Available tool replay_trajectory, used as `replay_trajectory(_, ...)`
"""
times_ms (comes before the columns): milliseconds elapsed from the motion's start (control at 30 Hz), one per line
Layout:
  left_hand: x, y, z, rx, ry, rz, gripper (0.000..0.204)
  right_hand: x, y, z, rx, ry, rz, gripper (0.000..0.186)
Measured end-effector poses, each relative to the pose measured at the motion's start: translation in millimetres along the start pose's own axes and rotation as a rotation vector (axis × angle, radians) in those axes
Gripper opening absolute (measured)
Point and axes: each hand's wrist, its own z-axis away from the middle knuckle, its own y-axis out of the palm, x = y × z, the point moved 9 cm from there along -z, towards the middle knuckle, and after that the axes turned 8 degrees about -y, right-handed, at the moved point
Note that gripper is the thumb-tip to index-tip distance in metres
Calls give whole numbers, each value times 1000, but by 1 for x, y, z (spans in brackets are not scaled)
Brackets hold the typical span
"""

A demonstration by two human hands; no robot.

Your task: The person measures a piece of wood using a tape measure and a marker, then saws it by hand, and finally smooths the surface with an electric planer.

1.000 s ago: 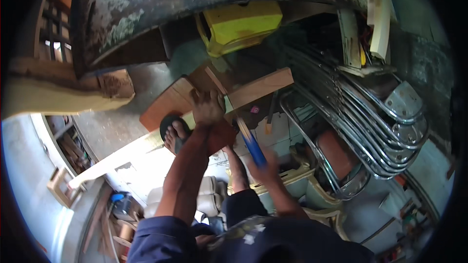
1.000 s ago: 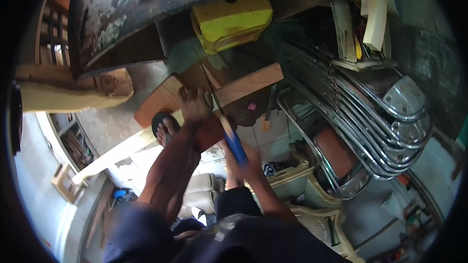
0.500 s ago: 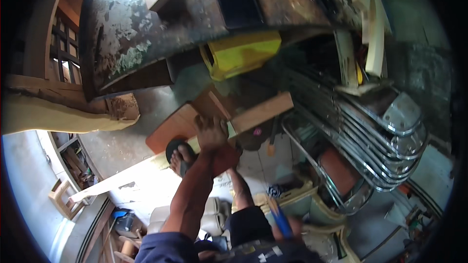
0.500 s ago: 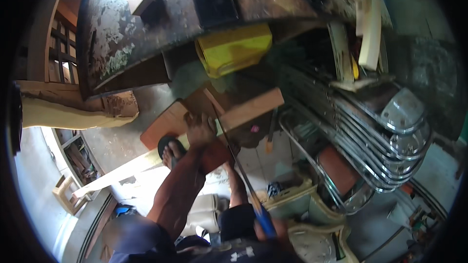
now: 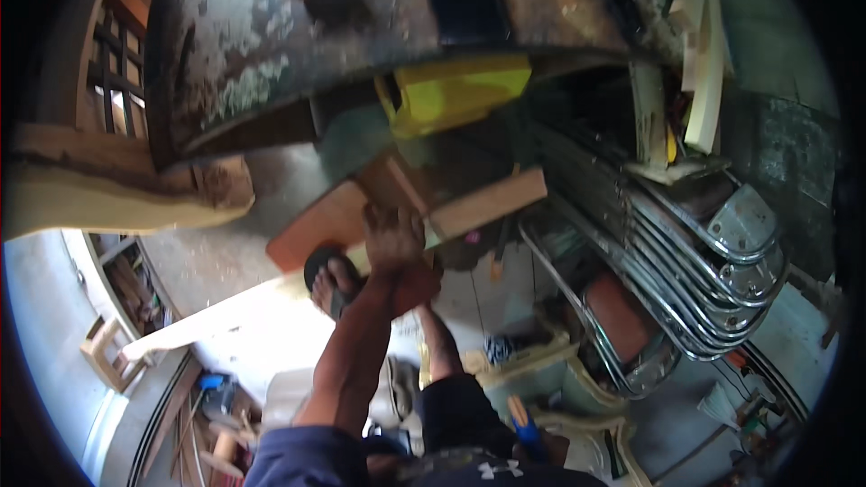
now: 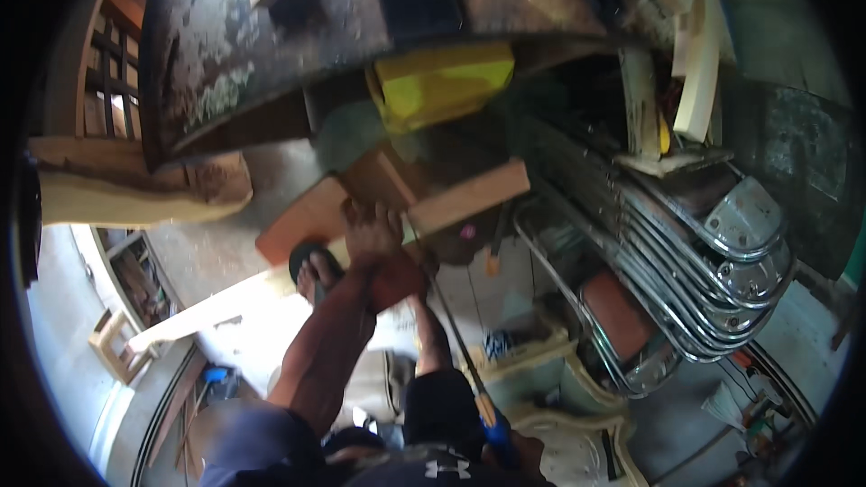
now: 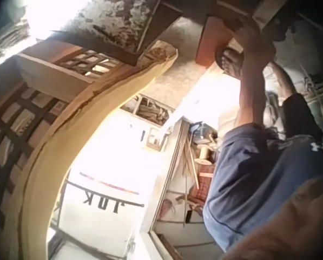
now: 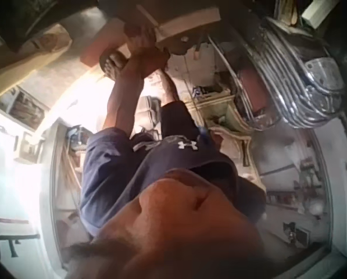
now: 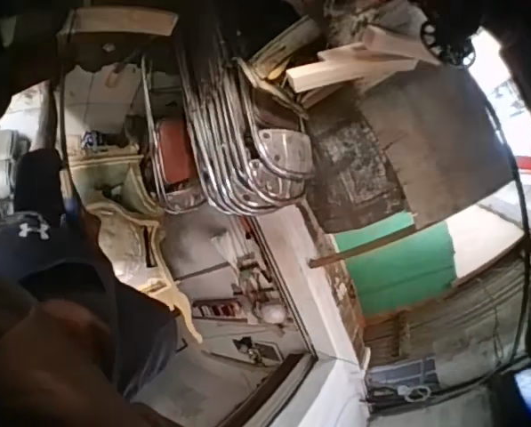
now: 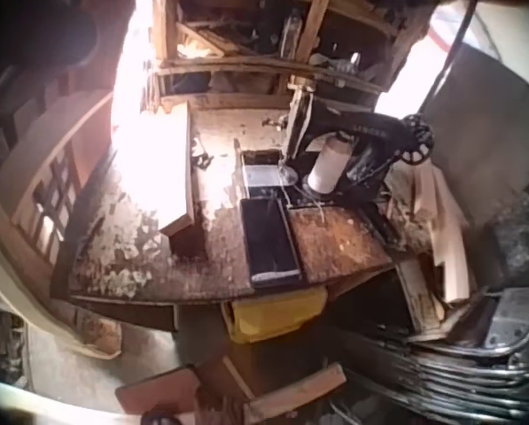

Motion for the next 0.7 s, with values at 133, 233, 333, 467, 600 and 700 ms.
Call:
replay_trajectory(133,-16,13,-13,-17,22,-7,20,-42,22,-59,8,-31,77,21)
replay_trajectory(233,-20,21,-12,93,-59,33,21,-68,21,-36,120,101,132,24)
replay_trajectory(333,10,-6,-21,-37,-52,-23,20,-33,15,-9,92,2,45,26)
replay_trajectory(467,-9,-2,16,-68,56,-61,19,-19,-20,35,-26,-7,-2,30)
replay_trajectory(600,-23,5,-28,-134,77,-60,19,-42,32,-79,-18,-132,83,12)
replay_trajectory(700,-18,4,-13,66,4,29,19,-22,7,-12,27,11,74,12)
